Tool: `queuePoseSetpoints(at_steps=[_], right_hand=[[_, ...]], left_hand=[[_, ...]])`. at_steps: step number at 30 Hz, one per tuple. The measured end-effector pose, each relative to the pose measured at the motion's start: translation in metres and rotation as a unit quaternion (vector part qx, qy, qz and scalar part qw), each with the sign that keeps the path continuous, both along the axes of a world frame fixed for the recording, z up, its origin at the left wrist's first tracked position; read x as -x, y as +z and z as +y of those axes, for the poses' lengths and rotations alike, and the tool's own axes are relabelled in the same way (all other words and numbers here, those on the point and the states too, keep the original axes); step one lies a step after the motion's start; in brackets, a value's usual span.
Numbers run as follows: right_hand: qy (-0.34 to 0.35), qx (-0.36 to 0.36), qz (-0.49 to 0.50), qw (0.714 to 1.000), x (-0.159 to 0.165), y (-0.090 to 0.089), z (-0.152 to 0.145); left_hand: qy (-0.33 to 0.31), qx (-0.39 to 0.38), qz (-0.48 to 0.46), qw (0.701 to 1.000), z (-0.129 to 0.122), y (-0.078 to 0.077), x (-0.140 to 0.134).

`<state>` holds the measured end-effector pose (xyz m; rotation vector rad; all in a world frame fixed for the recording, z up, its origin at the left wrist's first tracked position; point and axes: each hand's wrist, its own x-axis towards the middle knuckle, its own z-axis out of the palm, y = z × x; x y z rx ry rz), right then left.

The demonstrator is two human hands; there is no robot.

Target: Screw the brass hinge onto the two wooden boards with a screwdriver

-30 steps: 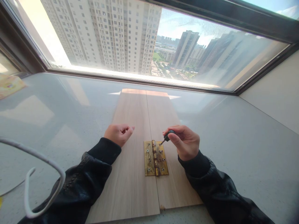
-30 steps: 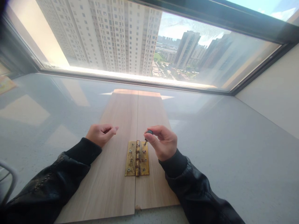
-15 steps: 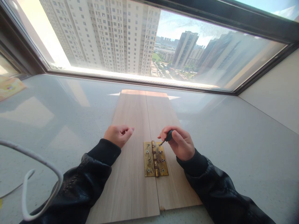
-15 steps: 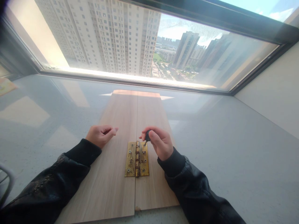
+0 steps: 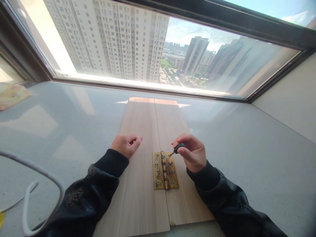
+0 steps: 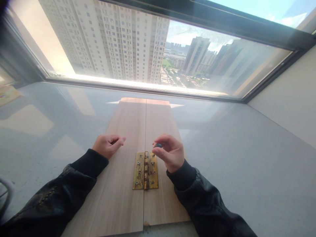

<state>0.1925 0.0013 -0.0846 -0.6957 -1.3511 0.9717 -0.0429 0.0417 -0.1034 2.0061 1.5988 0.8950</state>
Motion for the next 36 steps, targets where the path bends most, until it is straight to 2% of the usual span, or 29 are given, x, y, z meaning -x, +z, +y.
queuePoseSetpoints(at_steps=[5,12,16,22,28,32,36], right_hand=[[0.013,0.009,0.025,1.000,-0.004,0.002,0.000],[0.123,0.066,0.023,0.990,-0.006,0.002,0.003],[0.154,0.082,0.041,0.984,0.001,0.006,0.007],[0.112,0.061,0.058,0.990,0.007,0.002,0.002],[0.063,0.040,0.027,0.997,0.001,-0.006,0.001],[0.029,0.031,0.018,0.999,-0.006,-0.006,0.005],[0.027,0.026,0.030,0.999,-0.008,-0.003,0.007]], left_hand=[[-0.004,-0.001,0.002,1.000,0.001,-0.001,0.000],[-0.012,-0.005,0.005,1.000,0.001,-0.003,0.001],[-0.013,-0.008,0.007,1.000,0.002,-0.005,0.002],[-0.009,-0.012,0.011,1.000,0.002,-0.006,0.002],[-0.005,-0.013,0.013,1.000,0.002,-0.006,0.001],[-0.004,-0.011,0.012,1.000,0.002,-0.006,0.001],[-0.006,-0.009,0.010,1.000,0.002,-0.006,0.001]])
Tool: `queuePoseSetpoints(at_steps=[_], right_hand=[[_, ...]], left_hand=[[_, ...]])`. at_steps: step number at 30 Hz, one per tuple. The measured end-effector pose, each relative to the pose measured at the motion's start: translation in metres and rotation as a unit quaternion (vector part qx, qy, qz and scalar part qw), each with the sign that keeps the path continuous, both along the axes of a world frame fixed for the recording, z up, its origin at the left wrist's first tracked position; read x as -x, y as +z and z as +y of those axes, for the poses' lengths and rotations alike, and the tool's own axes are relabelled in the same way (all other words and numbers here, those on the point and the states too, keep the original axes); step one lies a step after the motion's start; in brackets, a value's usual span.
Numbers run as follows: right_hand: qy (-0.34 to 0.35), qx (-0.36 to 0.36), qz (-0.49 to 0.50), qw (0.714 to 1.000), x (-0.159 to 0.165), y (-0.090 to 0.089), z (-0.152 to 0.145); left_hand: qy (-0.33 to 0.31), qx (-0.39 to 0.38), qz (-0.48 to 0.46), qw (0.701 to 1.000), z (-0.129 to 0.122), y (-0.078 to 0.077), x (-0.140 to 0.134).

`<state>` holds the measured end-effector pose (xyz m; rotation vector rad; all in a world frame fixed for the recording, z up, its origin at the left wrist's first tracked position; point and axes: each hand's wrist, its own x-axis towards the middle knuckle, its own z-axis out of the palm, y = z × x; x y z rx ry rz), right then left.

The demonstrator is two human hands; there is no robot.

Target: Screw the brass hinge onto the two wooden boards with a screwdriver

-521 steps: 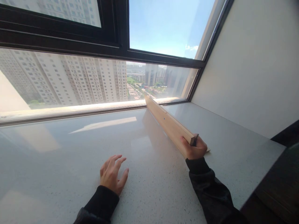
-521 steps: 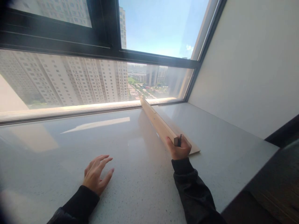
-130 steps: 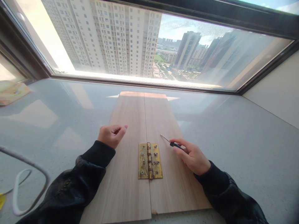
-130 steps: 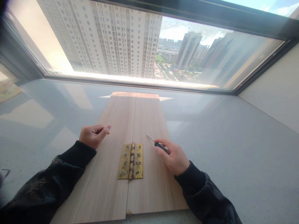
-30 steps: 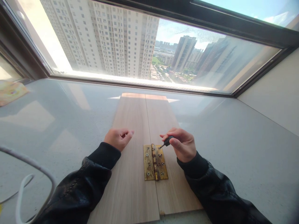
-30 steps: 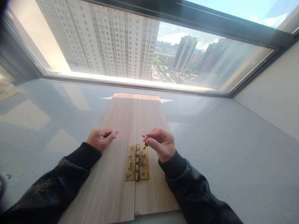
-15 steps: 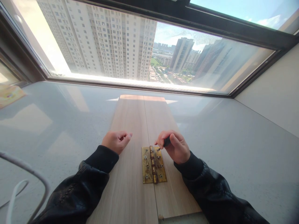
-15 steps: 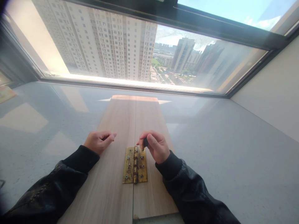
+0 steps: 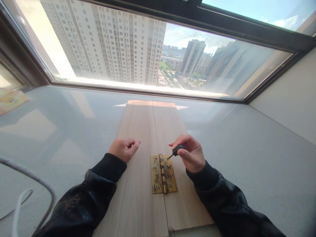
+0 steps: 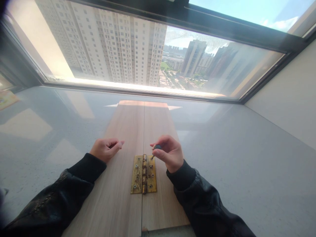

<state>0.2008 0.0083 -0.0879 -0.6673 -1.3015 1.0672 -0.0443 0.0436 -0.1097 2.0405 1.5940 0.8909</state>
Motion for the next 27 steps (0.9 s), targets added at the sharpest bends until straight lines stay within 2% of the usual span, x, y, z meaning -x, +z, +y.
queuePoseSetpoints(at_steps=[4,14,22,27], right_hand=[[0.035,0.002,0.021,0.999,-0.001,0.003,0.000],[0.182,0.077,0.037,0.980,0.009,0.005,0.000],[0.156,0.076,0.037,0.984,0.007,0.007,-0.005],[0.102,0.047,0.043,0.993,0.003,0.004,-0.002]], left_hand=[[0.001,0.003,-0.001,1.000,0.000,0.000,0.000],[0.002,0.000,0.005,1.000,-0.001,0.001,0.000],[0.005,0.002,0.012,1.000,-0.001,0.002,-0.001],[0.006,0.003,0.006,1.000,-0.001,0.001,-0.001]])
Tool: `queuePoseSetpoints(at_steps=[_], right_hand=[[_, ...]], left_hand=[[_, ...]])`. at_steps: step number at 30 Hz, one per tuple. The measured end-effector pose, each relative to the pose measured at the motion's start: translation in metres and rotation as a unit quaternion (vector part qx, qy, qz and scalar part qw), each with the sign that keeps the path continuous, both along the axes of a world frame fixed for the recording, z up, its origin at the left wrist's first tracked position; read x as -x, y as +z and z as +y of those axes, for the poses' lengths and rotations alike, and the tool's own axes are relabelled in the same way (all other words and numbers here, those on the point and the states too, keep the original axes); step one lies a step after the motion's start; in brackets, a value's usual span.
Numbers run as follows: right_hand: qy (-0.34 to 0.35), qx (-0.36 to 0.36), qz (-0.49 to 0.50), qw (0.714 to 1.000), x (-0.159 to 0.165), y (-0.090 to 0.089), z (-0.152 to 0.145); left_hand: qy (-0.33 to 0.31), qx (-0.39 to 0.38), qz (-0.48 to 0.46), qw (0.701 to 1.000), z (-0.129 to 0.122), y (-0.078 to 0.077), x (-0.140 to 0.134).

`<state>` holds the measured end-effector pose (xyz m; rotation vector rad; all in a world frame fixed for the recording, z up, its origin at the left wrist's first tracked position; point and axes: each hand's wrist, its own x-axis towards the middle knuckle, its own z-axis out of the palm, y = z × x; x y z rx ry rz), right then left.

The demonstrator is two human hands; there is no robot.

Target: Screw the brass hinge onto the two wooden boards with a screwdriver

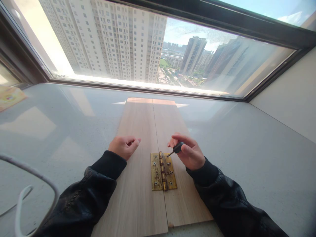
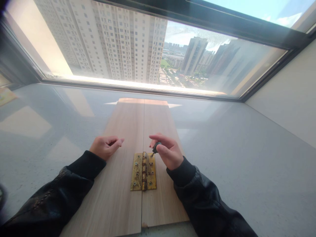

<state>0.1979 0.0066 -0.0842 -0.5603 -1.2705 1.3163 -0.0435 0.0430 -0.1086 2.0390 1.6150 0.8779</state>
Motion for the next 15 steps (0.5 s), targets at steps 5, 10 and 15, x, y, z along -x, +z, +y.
queuePoseSetpoints(at_steps=[5,10,15], right_hand=[[0.000,-0.011,0.013,1.000,-0.0003,0.0001,0.0023],[0.071,0.011,0.004,0.997,0.0040,0.0005,-0.0009],[0.083,0.021,-0.006,0.996,0.0072,0.0019,-0.0051]], left_hand=[[-0.002,0.001,-0.004,1.000,-0.0004,0.0016,-0.0001],[0.000,0.000,0.001,1.000,-0.0017,0.0048,-0.0008],[0.001,0.002,-0.003,1.000,-0.0021,0.0053,-0.0014]])
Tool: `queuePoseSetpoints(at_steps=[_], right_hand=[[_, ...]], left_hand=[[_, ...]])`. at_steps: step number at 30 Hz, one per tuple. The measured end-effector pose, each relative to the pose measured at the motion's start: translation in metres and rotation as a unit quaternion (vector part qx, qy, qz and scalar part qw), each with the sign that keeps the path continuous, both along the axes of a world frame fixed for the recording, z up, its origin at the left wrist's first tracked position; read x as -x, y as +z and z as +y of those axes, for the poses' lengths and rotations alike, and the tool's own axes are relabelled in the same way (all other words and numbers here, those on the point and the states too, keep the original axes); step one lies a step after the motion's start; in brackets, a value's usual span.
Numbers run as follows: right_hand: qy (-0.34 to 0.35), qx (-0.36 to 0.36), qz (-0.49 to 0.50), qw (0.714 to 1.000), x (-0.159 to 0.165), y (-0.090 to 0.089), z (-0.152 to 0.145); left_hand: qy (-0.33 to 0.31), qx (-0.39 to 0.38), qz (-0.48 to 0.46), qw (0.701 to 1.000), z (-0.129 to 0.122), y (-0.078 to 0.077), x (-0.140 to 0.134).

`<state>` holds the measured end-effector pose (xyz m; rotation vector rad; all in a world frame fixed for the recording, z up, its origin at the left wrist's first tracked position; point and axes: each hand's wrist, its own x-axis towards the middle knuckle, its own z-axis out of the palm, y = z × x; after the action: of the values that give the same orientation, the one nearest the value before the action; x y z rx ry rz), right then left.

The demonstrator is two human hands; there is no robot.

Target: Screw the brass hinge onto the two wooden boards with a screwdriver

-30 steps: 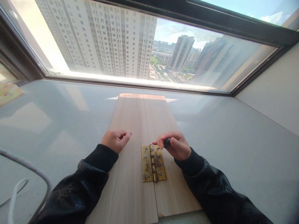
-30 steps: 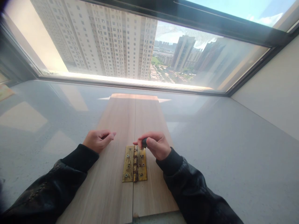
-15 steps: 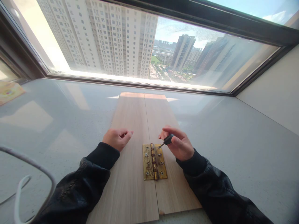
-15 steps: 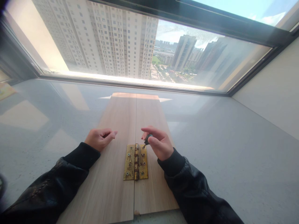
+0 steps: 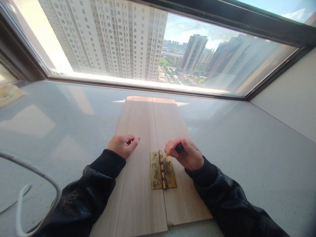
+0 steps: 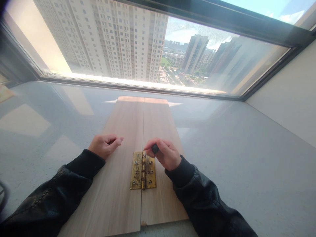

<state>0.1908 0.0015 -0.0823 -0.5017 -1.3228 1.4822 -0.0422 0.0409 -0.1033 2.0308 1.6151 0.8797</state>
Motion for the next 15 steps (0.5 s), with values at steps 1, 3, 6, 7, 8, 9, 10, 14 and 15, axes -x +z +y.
queuePoseSetpoints(at_steps=[1,3,6,7,8,9,10,14,15], right_hand=[[0.002,-0.001,-0.008,1.000,-0.0003,0.0012,-0.0010],[0.001,-0.007,-0.027,1.000,-0.0014,0.0034,-0.0026],[-0.021,-0.018,-0.044,0.999,-0.0031,0.0033,-0.0028],[-0.035,-0.023,-0.042,0.998,-0.0036,0.0021,-0.0022],[-0.052,-0.030,-0.036,0.998,-0.0042,0.0005,-0.0013],[-0.070,-0.037,-0.028,0.997,-0.0047,-0.0012,-0.0003],[-0.087,-0.044,-0.020,0.995,-0.0054,-0.0029,0.0008],[-0.125,-0.059,-0.008,0.990,-0.0079,-0.0051,0.0039],[-0.124,-0.057,-0.008,0.991,-0.0077,-0.0044,0.0041]], left_hand=[[0.000,-0.001,-0.001,1.000,0.0001,-0.0003,-0.0001],[0.001,-0.002,-0.002,1.000,0.0005,-0.0011,0.0000],[-0.002,0.001,-0.006,1.000,0.0013,-0.0029,0.0006],[-0.003,0.002,-0.007,1.000,0.0016,-0.0035,0.0008],[-0.002,0.003,-0.007,1.000,0.0018,-0.0040,0.0010],[-0.002,0.003,-0.007,1.000,0.0020,-0.0044,0.0012],[-0.001,0.003,-0.007,1.000,0.0021,-0.0047,0.0013],[0.002,0.002,-0.008,1.000,0.0018,-0.0041,0.0011],[0.002,0.002,-0.008,1.000,0.0017,-0.0038,0.0011]])
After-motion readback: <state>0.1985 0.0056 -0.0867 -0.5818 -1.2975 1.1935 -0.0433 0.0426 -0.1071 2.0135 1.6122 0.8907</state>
